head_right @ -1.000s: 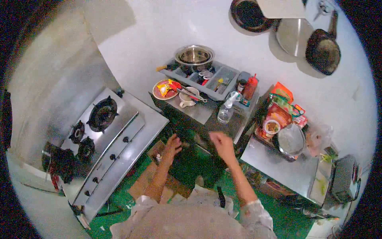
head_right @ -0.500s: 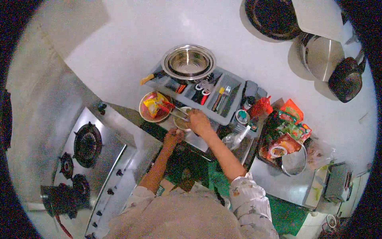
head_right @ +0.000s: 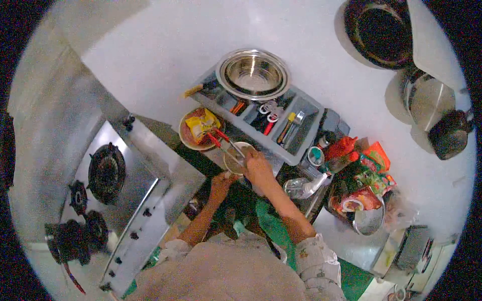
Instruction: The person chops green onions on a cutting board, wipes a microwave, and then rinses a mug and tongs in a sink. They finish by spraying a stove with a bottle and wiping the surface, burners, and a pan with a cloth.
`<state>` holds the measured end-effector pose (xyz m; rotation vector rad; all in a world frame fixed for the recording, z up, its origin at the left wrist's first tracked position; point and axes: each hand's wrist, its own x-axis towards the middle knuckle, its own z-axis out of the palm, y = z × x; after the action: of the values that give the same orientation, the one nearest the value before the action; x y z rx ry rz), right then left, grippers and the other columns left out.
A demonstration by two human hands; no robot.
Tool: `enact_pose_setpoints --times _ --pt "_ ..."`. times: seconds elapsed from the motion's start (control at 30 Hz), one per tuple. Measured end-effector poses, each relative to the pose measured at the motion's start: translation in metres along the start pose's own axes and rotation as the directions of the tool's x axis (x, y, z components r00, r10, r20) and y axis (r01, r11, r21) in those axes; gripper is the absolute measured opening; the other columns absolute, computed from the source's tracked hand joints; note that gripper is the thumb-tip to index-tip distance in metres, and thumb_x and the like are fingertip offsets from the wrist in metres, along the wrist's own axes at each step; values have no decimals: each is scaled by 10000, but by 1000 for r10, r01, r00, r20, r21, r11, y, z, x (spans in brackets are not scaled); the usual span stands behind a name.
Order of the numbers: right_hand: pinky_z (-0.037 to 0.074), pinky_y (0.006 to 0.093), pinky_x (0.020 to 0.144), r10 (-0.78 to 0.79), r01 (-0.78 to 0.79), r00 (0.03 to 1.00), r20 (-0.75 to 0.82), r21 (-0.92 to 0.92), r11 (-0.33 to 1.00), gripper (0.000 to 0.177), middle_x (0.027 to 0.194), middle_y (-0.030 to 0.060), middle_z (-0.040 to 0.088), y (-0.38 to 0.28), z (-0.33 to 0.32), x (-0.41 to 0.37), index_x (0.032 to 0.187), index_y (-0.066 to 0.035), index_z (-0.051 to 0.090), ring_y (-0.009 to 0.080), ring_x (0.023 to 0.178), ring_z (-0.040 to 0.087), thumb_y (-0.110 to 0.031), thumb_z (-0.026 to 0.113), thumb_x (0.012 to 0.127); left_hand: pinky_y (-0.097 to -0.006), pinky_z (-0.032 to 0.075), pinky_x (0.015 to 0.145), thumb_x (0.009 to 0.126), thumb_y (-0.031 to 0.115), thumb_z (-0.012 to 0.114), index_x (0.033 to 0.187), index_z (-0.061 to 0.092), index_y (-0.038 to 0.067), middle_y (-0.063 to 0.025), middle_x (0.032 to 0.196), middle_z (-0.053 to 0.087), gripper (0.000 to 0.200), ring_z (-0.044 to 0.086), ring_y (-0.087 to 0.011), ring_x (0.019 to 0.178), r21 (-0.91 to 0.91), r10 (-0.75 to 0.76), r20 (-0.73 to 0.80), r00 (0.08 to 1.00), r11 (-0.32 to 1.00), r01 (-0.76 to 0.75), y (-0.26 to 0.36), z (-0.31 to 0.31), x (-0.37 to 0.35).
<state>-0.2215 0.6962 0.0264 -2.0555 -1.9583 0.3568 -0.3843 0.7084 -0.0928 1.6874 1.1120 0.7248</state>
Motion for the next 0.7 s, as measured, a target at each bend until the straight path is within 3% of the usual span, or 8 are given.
enact_pose_setpoints --times 0.07,0.1,0.17,0.3,0.47,0.5,0.57,0.7 --pt "477 436 835 7 -5 997 73 -23 1000 522 1094 217 534 -8 -2 -18 1145 -7 520 378 999 540 -238 703 714 -291 459 632 835 290 655 1058 636 46 -88 789 667 330 577 -96 684 26 173 -151 973 985 -171 5 2 -24" --pt "479 437 823 -7 7 997 73 7 1000 500 1079 210 536 -10 0 -26 1130 -12 523 374 988 542 -238 697 719 -291 459 632 835 290 655 1058 636 46 -88 789 667 330 577 -96 684 29 163 -172 972 987 -160 7 2 -34" --pt "484 440 797 -47 42 996 78 64 997 455 1050 197 540 -15 2 -42 1098 -21 527 366 966 547 -237 683 730 -285 459 621 818 300 674 1084 635 63 -85 825 677 359 574 -66 718 -48 -162 -107 981 986 157 21 -1 -57" --pt "484 430 793 -228 220 966 119 73 973 426 1040 175 540 -38 -14 -78 1073 -22 533 353 971 543 -229 677 729 -287 461 611 806 344 677 1099 632 72 -100 813 673 402 569 -71 684 -140 -214 -275 937 973 181 59 -4 -121" --pt "471 429 824 -418 397 891 178 144 907 455 1042 162 534 -91 -25 -137 1102 -35 530 344 1012 521 -237 676 721 -270 450 619 838 244 648 1088 635 69 -39 752 655 306 538 -67 668 -205 -402 -379 833 915 348 75 -9 -225" --pt "471 429 824 -466 442 863 196 157 883 455 1042 162 534 -105 -28 -149 1102 -35 530 344 1012 521 -237 676 721 -270 450 619 838 244 648 1088 635 69 -39 752 655 306 538 -67 668 -224 -421 -424 802 907 357 85 -13 -247" --pt "464 429 836 -535 507 809 245 171 845 471 1047 166 523 -131 -30 -177 1115 -34 527 344 1014 515 -244 676 721 -250 441 632 848 205 634 1072 640 59 -9 765 652 267 536 -64 694 -428 -428 -473 770 875 224 104 -20 -292" --pt "459 426 831 -767 727 610 198 243 642 467 1039 170 512 -186 -20 -237 1110 -24 526 344 989 518 -241 673 723 -238 435 636 815 147 671 1006 649 18 21 806 636 232 521 -60 701 -573 -571 -604 556 796 196 119 -22 -392"
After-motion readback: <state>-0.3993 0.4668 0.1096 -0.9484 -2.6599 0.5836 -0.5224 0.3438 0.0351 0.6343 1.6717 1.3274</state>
